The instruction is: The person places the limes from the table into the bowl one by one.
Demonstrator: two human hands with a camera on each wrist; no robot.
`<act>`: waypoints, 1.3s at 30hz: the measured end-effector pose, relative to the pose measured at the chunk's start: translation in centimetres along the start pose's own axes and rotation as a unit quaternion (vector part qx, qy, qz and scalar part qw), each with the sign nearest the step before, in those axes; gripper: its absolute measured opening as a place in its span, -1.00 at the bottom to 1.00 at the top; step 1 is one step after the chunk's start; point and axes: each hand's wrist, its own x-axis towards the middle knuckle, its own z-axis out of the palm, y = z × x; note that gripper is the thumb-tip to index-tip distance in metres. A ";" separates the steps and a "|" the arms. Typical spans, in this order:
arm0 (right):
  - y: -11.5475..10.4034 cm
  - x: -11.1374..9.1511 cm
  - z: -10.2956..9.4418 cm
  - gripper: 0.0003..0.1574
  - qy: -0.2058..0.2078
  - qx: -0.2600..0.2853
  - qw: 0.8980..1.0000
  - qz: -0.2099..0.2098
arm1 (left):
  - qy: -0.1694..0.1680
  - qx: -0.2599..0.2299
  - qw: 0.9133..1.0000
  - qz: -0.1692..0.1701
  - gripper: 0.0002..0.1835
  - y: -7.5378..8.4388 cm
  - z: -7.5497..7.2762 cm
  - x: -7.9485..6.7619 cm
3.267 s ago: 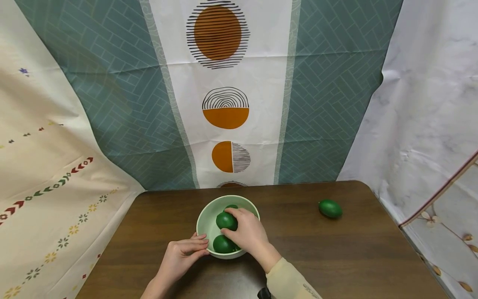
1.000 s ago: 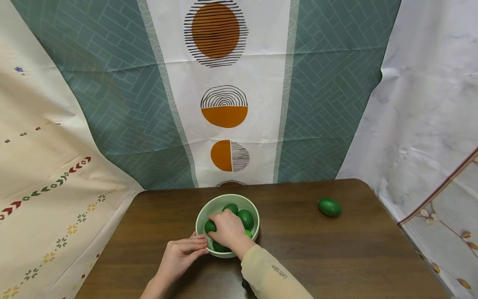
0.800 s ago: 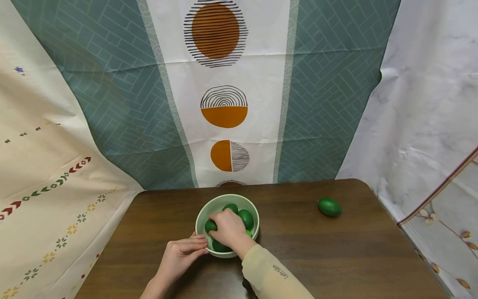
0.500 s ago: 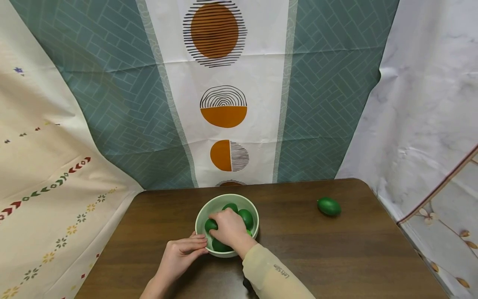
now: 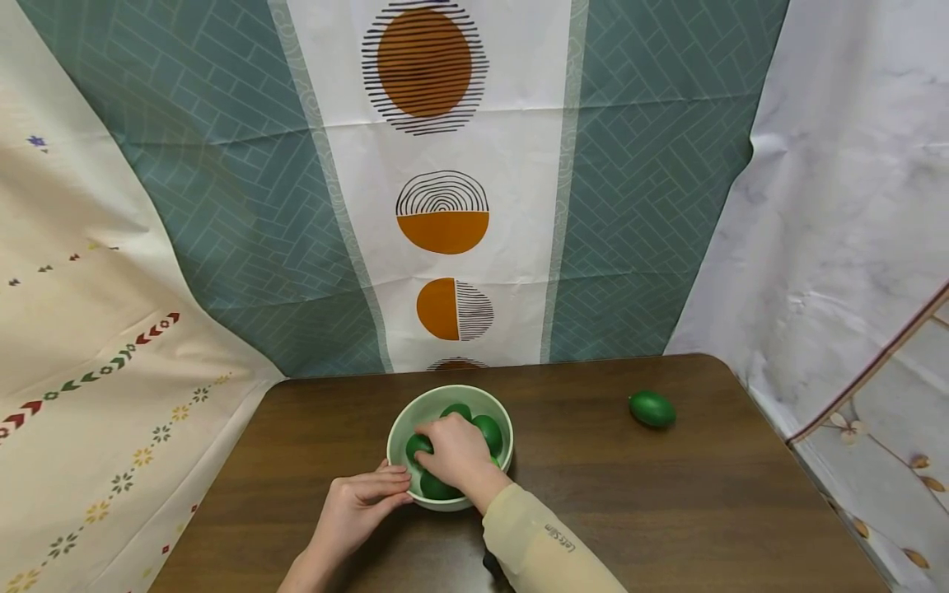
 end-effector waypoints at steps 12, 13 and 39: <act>0.2 -0.2 -0.4 -0.62 0.008 0.018 1.000 0.007 | 0.004 0.000 1.000 0.016 -0.76 0.0 -0.1 0.1; 0.3 -0.2 -0.5 -0.62 0.010 0.021 1.000 0.008 | 0.004 0.000 1.000 0.018 -0.76 0.0 -0.1 0.1; 3.9 -2.0 -3.5 -0.69 0.080 0.106 0.988 0.082 | 0.013 0.009 1.000 0.016 -0.73 -0.1 0.1 0.2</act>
